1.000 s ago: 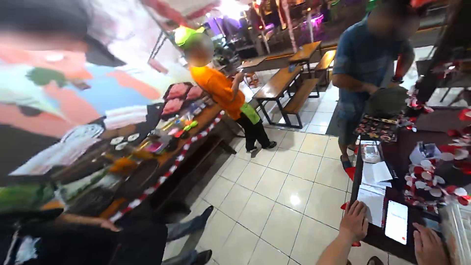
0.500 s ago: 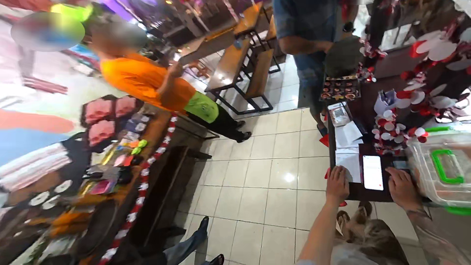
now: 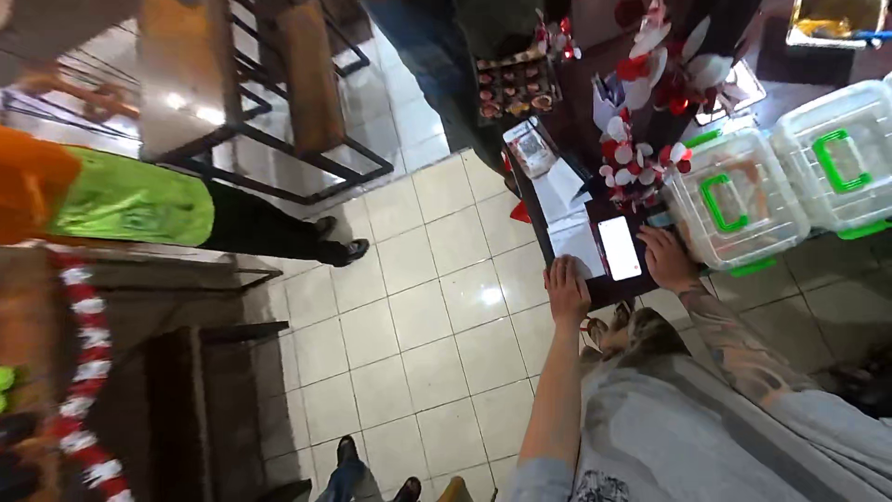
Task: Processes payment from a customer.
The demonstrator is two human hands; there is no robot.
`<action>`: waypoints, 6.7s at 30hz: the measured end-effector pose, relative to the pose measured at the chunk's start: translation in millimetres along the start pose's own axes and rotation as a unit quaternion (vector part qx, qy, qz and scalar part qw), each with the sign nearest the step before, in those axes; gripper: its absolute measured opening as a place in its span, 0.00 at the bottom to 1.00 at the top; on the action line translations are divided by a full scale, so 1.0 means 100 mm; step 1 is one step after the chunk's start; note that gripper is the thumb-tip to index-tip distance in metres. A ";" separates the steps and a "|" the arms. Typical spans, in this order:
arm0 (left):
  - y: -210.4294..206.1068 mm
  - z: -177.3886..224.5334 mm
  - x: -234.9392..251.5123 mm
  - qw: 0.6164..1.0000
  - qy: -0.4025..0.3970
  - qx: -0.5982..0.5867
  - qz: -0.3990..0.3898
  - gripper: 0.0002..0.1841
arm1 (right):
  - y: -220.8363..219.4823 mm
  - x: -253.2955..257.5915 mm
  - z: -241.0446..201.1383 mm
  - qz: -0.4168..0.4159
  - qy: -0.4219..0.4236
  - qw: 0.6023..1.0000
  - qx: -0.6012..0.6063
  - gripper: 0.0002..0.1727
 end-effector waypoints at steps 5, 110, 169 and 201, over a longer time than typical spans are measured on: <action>-0.04 -0.02 -0.01 1.000 -0.007 -0.003 0.005 0.28 | 0.01 -0.02 -0.01 0.008 0.006 1.000 -0.003 0.24; -0.08 -0.57 1.93 0.967 -0.086 0.039 -0.235 0.32 | -0.23 2.27 -0.78 0.019 -0.189 0.957 0.218 0.46; 0.07 0.06 -0.06 1.000 0.013 0.007 0.018 0.28 | 0.03 -0.03 -0.11 0.051 -0.038 0.997 0.037 0.28; -0.01 0.03 -0.10 0.999 0.016 0.002 0.037 0.28 | -0.09 -0.05 0.01 0.081 -0.024 0.996 0.025 0.29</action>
Point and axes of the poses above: each hand's wrist, its own x-axis towards the middle knuckle, its own y-axis out of the back of the hand, z = x × y, the point moved 6 cm from there along x, towards the middle knuckle, and after that the axes turned 5 degrees about x, right-handed, at the moved point
